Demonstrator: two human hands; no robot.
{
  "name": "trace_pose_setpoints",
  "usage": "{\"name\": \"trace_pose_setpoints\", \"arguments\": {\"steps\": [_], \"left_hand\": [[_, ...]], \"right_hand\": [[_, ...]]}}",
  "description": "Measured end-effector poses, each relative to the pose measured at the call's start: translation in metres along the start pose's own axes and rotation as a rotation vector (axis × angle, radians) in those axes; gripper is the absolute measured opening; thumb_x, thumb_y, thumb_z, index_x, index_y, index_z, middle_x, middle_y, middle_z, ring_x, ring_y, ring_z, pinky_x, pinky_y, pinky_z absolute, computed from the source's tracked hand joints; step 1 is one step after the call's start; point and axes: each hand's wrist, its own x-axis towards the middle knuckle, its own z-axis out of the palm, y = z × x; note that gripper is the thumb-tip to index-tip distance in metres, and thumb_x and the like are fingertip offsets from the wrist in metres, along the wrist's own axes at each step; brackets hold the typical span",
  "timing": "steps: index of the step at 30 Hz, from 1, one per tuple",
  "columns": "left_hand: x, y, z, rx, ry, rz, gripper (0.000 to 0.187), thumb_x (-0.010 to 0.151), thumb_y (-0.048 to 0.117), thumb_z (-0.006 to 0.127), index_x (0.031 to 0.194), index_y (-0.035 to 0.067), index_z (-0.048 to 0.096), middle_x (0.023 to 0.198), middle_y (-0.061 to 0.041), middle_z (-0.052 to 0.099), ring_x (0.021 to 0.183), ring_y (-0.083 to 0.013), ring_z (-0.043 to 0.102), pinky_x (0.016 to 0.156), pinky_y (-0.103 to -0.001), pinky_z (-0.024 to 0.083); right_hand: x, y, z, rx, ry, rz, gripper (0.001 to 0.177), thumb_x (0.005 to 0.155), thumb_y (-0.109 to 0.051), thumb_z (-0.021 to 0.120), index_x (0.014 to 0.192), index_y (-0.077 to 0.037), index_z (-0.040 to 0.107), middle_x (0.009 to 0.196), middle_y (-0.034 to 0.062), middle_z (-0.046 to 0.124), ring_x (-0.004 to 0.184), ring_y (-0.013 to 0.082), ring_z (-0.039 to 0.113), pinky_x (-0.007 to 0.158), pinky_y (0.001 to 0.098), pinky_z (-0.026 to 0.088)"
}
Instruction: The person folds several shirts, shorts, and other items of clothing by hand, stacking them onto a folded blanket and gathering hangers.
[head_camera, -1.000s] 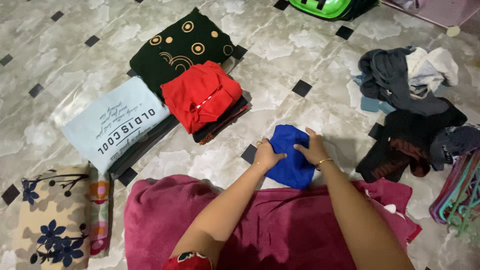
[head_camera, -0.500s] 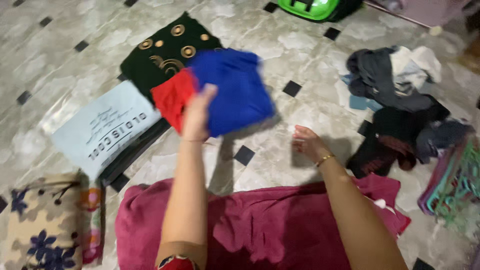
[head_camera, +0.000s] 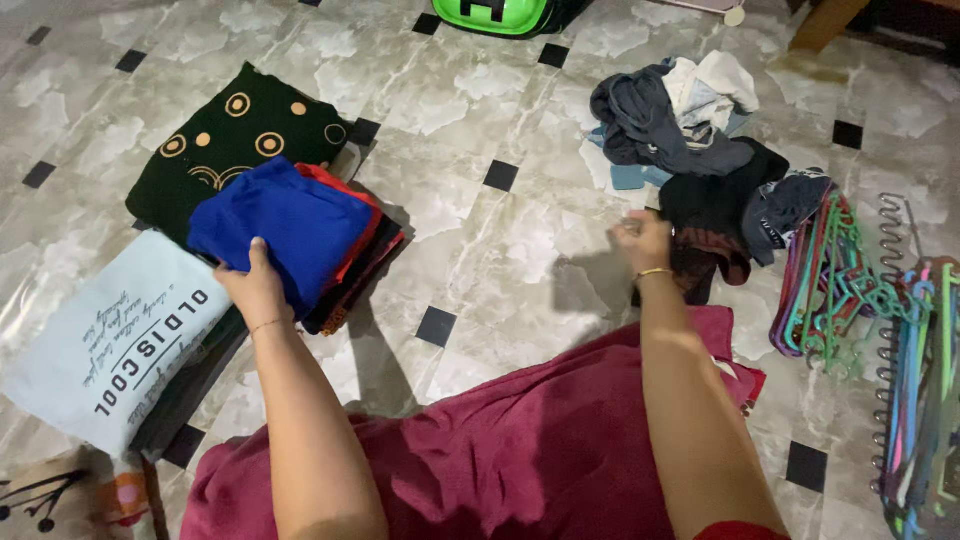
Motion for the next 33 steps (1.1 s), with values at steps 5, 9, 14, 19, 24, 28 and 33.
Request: {"name": "trace_pose_setpoints", "arguments": {"steps": [5, 9, 14, 19, 24, 28, 33], "left_hand": [[-0.033, 0.068, -0.004, 0.742, 0.197, -0.004, 0.090, 0.094, 0.043, 0.083, 0.149, 0.000, 0.027, 0.137, -0.030, 0.039, 0.120, -0.0464, 0.047, 0.099, -0.055, 0.040], [-0.073, 0.137, 0.008, 0.785, 0.279, 0.194, 0.083, 0.093, 0.038, 0.083, 0.149, 0.002, 0.032, 0.141, -0.028, 0.033, 0.127, -0.0466, 0.038, 0.100, -0.061, 0.033], [-0.129, 0.178, 0.045, 0.577, 0.024, 0.593, 0.065, 0.093, 0.024, 0.080, 0.147, 0.004, 0.048, 0.143, -0.022, 0.037, 0.137, -0.0397, 0.036, 0.118, -0.059, 0.029], [-0.173, 0.169, 0.084, 0.557, -0.253, 0.610, 0.053, 0.087, 0.025, 0.078, 0.131, 0.007, 0.057, 0.131, -0.025, 0.045, 0.124, -0.0419, 0.041, 0.103, -0.054, 0.034], [-0.233, 0.119, 0.120, 0.333, -0.864, 0.513, 0.049, 0.088, 0.021, 0.069, 0.132, 0.004, 0.057, 0.128, -0.022, 0.059, 0.118, -0.0397, 0.056, 0.102, -0.047, 0.046], [-0.269, 0.092, 0.133, 0.153, -1.110, 0.425, 0.052, 0.093, 0.026, 0.073, 0.135, 0.002, 0.055, 0.130, -0.024, 0.060, 0.121, -0.0389, 0.058, 0.103, -0.044, 0.046], [-0.265, 0.080, 0.137, 0.018, -1.017, 0.319, 0.047, 0.094, 0.020, 0.067, 0.133, -0.002, 0.052, 0.122, -0.025, 0.060, 0.115, -0.0375, 0.059, 0.098, -0.041, 0.047]], "right_hand": [[0.012, 0.006, -0.078, -0.338, 0.041, 0.435, 0.037, 0.081, -0.036, 0.071, 0.114, -0.022, 0.074, 0.151, 0.0148, 0.044, 0.143, 0.0425, 0.039, 0.111, 0.0657, 0.038], [0.018, 0.010, -0.096, -0.548, -0.111, 0.540, 0.052, 0.094, -0.055, 0.061, 0.134, -0.021, 0.065, 0.166, 0.0102, 0.016, 0.149, 0.0466, 0.012, 0.111, 0.0768, 0.010], [0.025, 0.029, -0.084, -0.670, -0.300, 0.590, 0.055, 0.093, -0.033, 0.060, 0.145, -0.018, 0.056, 0.169, 0.0062, 0.016, 0.152, 0.0454, 0.009, 0.111, 0.0793, 0.005], [0.025, -0.002, -0.077, -0.660, -0.424, 0.576, 0.052, 0.097, -0.031, 0.057, 0.147, -0.014, 0.058, 0.167, 0.0108, 0.030, 0.151, 0.0405, 0.027, 0.115, 0.0759, 0.013], [-0.021, -0.105, -0.068, -0.399, -0.467, 0.142, 0.034, 0.099, -0.033, 0.062, 0.116, -0.008, 0.078, 0.135, 0.0154, 0.066, 0.126, 0.0332, 0.059, 0.113, 0.0557, 0.037], [-0.072, -0.199, -0.085, 0.319, -0.789, -0.408, 0.024, 0.088, -0.006, 0.076, 0.112, -0.004, 0.077, 0.112, 0.0095, 0.075, 0.107, 0.0192, 0.069, 0.095, 0.0311, 0.053], [-0.100, -0.247, -0.083, 0.820, -0.928, -0.105, 0.026, 0.088, 0.000, 0.072, 0.114, 0.001, 0.074, 0.116, 0.0017, 0.068, 0.106, 0.0137, 0.065, 0.093, 0.0263, 0.053]]}}
